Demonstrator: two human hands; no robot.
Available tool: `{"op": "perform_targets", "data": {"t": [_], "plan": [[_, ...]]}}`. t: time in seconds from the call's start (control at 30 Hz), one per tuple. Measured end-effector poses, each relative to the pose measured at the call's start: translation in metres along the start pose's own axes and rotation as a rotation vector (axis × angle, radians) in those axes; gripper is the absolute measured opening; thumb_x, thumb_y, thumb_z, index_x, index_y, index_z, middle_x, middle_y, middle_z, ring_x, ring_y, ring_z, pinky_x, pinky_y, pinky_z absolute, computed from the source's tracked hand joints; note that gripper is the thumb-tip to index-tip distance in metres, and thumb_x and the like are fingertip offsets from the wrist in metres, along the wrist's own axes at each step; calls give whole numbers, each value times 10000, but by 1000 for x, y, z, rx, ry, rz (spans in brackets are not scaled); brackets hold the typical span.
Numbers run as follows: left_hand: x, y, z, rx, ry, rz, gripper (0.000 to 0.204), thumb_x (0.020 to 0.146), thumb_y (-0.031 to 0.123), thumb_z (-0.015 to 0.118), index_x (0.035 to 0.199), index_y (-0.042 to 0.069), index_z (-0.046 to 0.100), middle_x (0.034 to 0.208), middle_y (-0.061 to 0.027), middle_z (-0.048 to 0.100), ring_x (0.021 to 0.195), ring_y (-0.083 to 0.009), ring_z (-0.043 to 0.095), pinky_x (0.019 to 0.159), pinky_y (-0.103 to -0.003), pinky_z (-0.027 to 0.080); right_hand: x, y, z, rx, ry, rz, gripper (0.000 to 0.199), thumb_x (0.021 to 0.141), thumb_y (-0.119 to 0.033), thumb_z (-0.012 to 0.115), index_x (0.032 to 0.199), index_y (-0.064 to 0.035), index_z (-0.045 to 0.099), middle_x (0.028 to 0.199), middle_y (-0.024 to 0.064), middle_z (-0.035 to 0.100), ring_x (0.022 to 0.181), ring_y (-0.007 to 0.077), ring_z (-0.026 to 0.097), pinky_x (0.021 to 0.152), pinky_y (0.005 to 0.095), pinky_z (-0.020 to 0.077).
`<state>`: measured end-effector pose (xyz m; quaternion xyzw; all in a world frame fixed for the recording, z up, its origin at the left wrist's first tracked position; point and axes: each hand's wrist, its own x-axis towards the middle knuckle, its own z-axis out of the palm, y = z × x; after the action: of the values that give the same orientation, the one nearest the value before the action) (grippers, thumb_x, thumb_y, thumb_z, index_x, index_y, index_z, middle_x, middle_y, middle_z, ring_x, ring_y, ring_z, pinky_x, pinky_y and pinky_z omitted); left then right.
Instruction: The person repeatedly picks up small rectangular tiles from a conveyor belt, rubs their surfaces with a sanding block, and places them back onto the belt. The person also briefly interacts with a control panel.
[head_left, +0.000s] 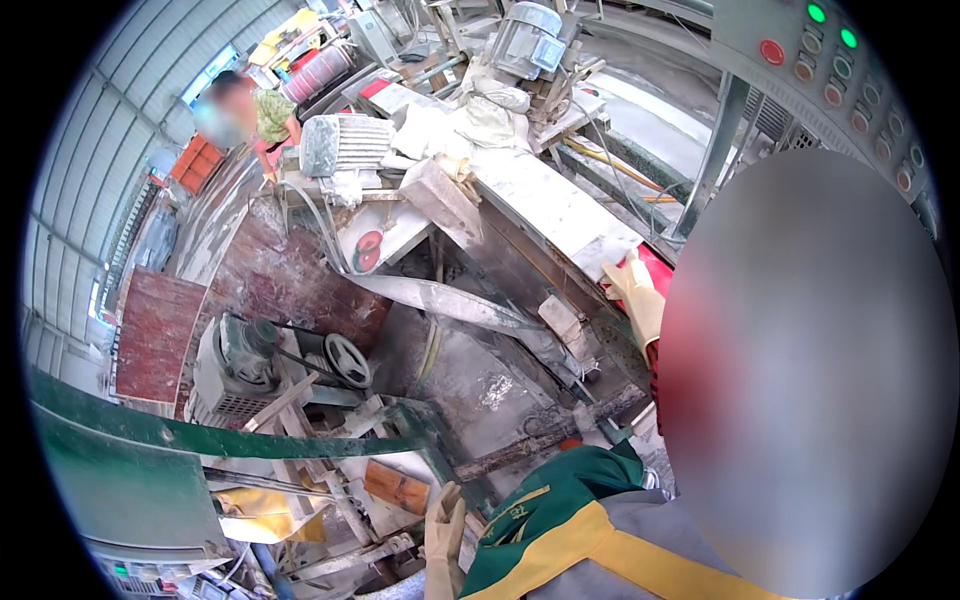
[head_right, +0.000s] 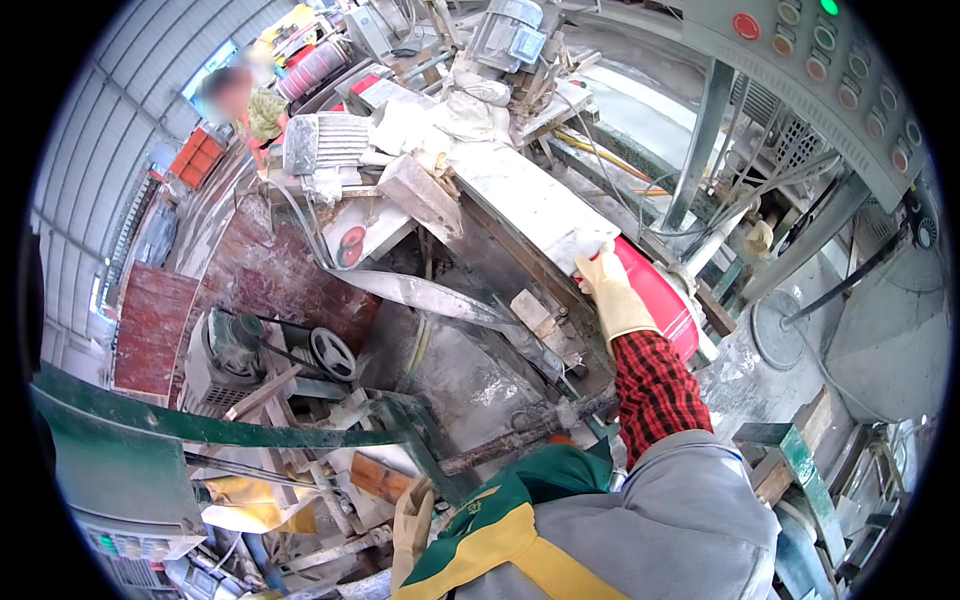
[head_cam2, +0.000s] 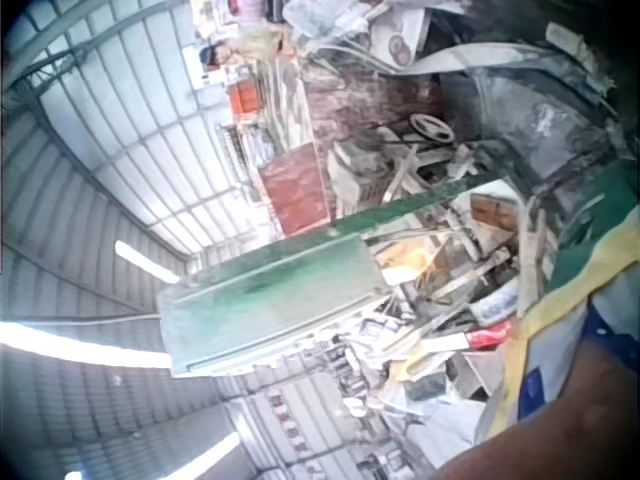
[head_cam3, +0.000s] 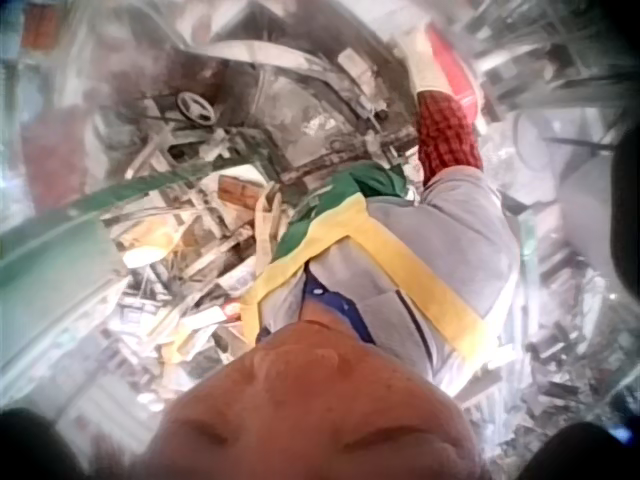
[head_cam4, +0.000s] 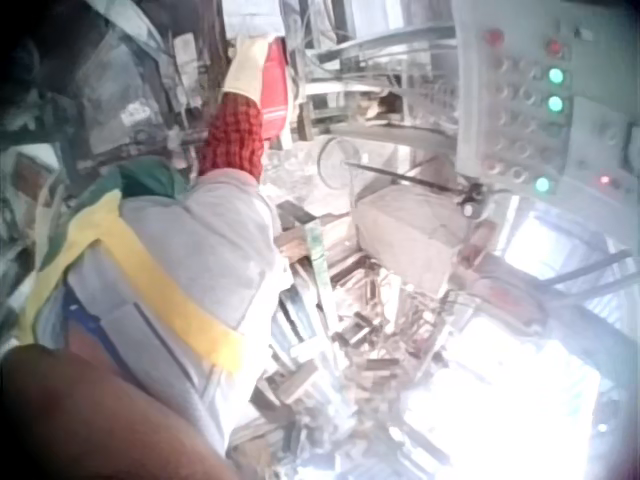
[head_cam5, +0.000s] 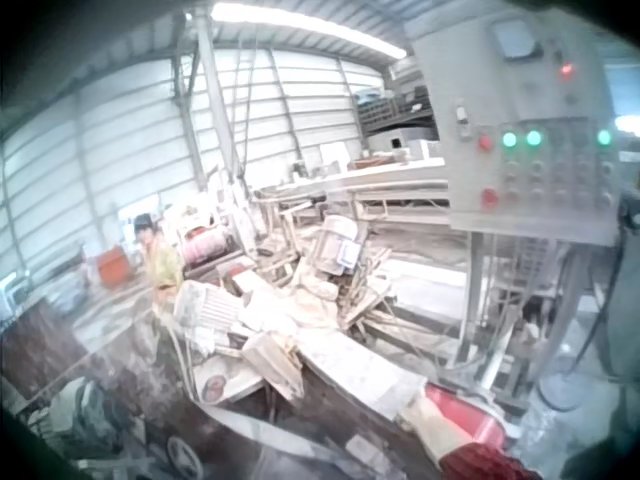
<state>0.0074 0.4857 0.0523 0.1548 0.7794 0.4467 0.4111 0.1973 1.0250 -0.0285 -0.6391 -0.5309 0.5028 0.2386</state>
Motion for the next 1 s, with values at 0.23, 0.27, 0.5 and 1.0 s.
{"op": "perform_targets", "data": {"t": [0.23,0.27,0.5,1.0], "plan": [[-24,-46,-58,108,474,48,290,963,155,584,1188,-25,618,1070,-86,674,981,-150,608,873,-275,479,34,67,-10,1309,-301,-279,501,922,-166,490,1406,-57,418,1126,169,631,968,287,634,801,429,526],[-34,-53,-71,-12,537,32,289,970,197,571,1151,-18,637,1028,-87,676,925,-152,602,840,-282,479,34,75,-16,1103,-214,-328,507,917,-169,504,1403,-54,420,1133,172,628,966,290,634,797,424,529],[-125,-156,-184,532,1685,-66,552,872,366,675,1263,-4,554,1242,-260,582,1130,-402,567,991,-436,438,12,50,17,547,-89,-301,551,885,-189,602,1387,-33,437,1183,196,609,954,312,637,766,393,551],[-210,-203,-300,240,1423,-954,1010,746,537,733,1477,22,261,1331,-192,513,1277,-312,455,1107,-371,322,-271,22,200,237,-1013,-111,501,951,-84,599,1387,70,406,1036,210,666,745,178,667,606,246,562]]}}
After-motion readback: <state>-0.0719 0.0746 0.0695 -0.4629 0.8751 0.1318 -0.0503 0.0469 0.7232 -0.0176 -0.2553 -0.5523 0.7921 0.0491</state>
